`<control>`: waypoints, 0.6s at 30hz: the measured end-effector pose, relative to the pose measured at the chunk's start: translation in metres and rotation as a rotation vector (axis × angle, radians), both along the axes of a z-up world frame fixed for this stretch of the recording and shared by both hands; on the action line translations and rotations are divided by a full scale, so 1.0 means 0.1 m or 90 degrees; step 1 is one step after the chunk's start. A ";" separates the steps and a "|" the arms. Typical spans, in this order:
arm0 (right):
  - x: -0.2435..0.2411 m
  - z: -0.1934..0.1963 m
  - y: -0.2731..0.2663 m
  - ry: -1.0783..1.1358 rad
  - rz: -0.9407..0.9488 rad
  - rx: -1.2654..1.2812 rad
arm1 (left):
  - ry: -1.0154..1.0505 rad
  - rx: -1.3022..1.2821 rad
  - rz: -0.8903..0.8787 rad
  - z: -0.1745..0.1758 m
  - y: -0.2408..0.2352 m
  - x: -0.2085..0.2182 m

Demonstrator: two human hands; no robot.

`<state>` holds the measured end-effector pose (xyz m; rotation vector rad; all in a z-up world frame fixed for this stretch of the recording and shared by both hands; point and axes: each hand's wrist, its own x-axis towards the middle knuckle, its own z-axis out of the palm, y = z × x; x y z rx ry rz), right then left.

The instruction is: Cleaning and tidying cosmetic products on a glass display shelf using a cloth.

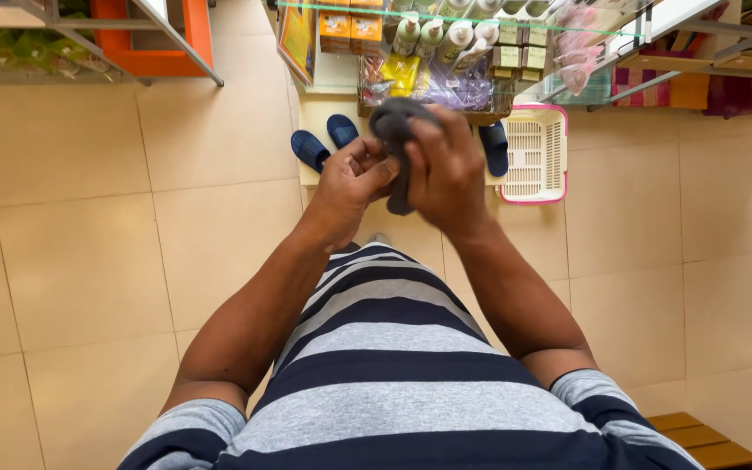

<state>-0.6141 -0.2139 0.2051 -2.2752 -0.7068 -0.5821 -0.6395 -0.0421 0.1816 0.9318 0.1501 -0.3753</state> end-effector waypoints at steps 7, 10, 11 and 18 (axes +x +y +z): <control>-0.07 0.01 0.05 0.165 -0.111 0.317 | -0.103 0.044 0.108 0.01 -0.13 -0.09; -0.20 -0.04 0.10 0.059 -0.055 0.273 | -0.144 0.068 0.126 -0.09 -0.26 -0.19; -0.16 -0.14 0.10 0.036 -0.050 0.259 | -0.183 0.077 0.117 -0.11 -0.26 -0.15; -0.19 0.16 0.01 0.065 -0.080 0.182 | -0.151 0.148 0.090 -0.08 -0.17 -0.18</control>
